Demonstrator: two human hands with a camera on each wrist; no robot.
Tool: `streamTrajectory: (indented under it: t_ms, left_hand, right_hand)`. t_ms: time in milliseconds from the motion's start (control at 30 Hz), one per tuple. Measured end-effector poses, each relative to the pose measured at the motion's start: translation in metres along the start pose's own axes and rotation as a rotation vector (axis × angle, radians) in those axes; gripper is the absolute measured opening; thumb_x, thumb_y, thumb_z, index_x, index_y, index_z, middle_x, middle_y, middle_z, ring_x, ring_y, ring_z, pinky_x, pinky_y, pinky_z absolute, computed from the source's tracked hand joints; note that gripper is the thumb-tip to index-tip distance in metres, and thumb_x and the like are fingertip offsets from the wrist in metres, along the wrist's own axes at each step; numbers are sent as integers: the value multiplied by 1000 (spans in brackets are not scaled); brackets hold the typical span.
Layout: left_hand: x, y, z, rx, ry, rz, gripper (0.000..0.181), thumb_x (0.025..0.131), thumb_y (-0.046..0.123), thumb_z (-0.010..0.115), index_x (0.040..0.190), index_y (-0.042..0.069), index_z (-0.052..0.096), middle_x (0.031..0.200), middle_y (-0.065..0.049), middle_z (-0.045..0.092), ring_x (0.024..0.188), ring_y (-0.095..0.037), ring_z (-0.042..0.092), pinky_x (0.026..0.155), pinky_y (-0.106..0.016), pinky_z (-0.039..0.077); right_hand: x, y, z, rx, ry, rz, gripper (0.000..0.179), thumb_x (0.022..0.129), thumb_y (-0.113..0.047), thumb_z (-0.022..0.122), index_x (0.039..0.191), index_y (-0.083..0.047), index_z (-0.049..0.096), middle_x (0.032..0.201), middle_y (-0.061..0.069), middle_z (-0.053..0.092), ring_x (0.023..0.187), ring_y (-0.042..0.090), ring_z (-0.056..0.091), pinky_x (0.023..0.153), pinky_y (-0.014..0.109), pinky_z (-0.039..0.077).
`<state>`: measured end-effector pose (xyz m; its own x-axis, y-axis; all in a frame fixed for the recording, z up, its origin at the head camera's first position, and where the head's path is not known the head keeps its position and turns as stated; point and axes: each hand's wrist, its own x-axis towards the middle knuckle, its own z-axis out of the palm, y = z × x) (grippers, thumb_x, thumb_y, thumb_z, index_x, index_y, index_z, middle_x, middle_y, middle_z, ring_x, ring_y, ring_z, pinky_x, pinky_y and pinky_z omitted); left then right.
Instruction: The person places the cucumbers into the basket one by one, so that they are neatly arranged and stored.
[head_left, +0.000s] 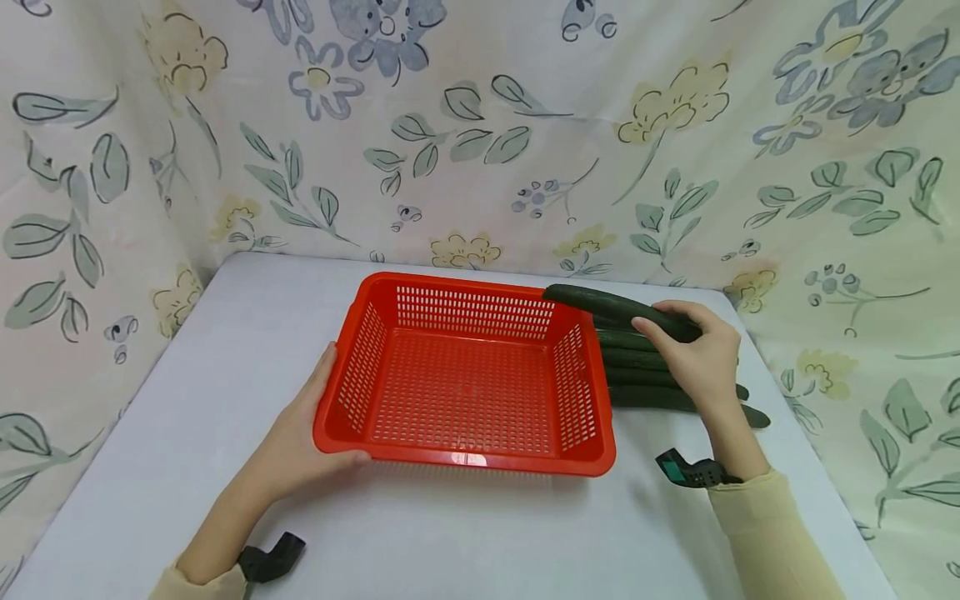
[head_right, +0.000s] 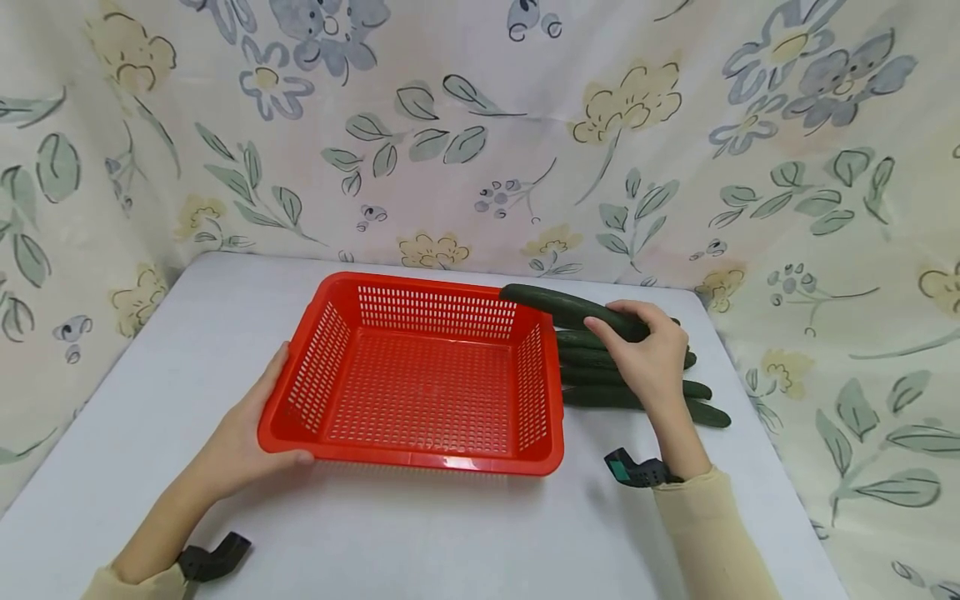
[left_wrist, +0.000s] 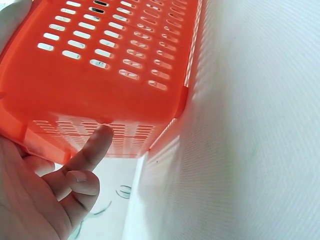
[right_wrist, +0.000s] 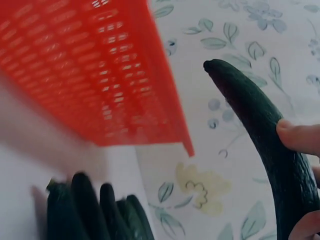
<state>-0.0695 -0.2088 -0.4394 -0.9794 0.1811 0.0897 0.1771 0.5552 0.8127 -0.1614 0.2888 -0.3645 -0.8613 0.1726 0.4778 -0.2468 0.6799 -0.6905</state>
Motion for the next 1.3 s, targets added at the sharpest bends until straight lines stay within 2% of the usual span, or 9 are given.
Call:
streamTrajectory:
  t_ms: [133,233,400,600,800,967,1100,1300]
  left_hand:
    - [0,0,0,3,0,-1,141,72,43,97,172,34,-2,176,-10,21,139,-36,50,87,-29,57]
    - [-1,0,-1,2,0,3,141,71,42,97,172,32,-2,176,-10,20,139,-37,50,87,-33,59]
    - [-1,1,-1,-2,-2,3,142,71,43,97,171,35,-3,176,-10,20,139,-37,49,87,-37,60]
    - [-1,1,0,-2,-4,-1,141,72,43,97,171,35,-2,176,-10,20,139,-37,49,87,-39,61]
    - [-1,0,-1,14,-4,-4,140,72,44,96,171,33,-2,176,-11,20,138,-37,49,86,-37,60]
    - [-1,0,-1,20,1,2,140,72,45,96,172,32,-2,176,-11,21,139,-37,49,87,-44,62]
    - [-1,1,-1,20,1,9,139,72,45,95,172,32,-2,176,-11,20,141,-38,48,88,-49,63]
    - [-1,2,1,14,1,6,140,73,45,96,172,32,-1,177,-9,19,142,-38,47,90,-50,62]
  right_hand:
    - [7,-9,9,46,-4,-23,32,86,-23,91,111,-6,81,104,2,75,102,-1,59,93,19,44]
    - [12,-16,15,75,-12,-41,30,86,-22,91,110,-7,81,103,2,74,101,0,61,90,18,45]
    - [19,-31,24,88,-40,-122,29,87,-17,90,111,-5,80,104,10,75,96,0,62,81,14,49]
    - [29,-52,34,108,-73,-204,29,87,-16,90,111,-6,80,104,11,77,91,-1,63,79,13,50]
    - [40,-67,47,133,-115,-218,29,87,-19,91,111,-7,80,103,8,77,93,3,64,79,15,51]
    - [47,-81,59,163,-139,-241,29,86,-19,91,110,-7,81,105,8,77,94,10,65,78,15,53]
    - [49,-93,69,196,-142,-269,28,86,-19,92,108,-6,81,102,9,76,92,14,63,77,17,52]
    - [48,-110,86,237,-160,-257,30,86,-21,91,109,-4,80,100,10,75,87,16,63,73,21,50]
